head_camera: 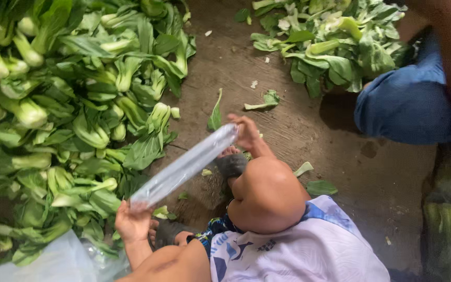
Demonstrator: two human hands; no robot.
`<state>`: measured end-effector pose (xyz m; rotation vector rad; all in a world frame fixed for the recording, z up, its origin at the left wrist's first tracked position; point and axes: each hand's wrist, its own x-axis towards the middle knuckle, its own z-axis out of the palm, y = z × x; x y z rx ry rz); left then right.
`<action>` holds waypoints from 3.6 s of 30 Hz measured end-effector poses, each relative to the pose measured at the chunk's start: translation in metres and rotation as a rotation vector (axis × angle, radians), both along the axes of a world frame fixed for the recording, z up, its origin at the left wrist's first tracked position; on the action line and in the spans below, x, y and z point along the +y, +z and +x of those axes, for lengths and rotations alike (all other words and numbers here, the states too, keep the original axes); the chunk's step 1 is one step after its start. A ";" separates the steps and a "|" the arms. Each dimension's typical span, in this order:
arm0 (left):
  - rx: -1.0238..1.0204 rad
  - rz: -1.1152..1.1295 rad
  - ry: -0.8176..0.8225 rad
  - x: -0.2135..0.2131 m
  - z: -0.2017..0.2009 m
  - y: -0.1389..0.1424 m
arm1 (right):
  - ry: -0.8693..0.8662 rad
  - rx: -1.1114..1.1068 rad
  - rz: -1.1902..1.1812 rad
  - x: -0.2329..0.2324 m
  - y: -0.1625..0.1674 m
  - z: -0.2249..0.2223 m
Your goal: The person sits on the floor and sorts bok choy from a large pile into a clear plastic bag. They repeatedly pick up bunches, place them into the bag, and adjust the contents to fit more.
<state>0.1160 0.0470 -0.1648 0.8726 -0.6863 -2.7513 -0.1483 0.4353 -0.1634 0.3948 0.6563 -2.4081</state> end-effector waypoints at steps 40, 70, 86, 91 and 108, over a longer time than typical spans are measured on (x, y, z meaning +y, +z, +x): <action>-0.314 -1.412 0.326 0.011 -0.041 0.032 | -0.171 0.662 0.846 -0.034 -0.012 -0.003; -0.091 -1.045 0.164 0.019 -0.041 -0.001 | -0.155 0.879 1.056 -0.042 0.023 -0.009; -0.211 -1.364 0.597 0.013 -0.046 0.034 | -0.317 1.210 1.407 -0.051 0.024 -0.002; -0.251 -1.840 0.429 0.008 -0.038 0.043 | -0.296 1.099 1.306 -0.042 0.010 -0.006; -0.243 -1.369 0.388 0.008 -0.036 0.020 | -0.135 0.833 1.063 -0.042 -0.001 0.001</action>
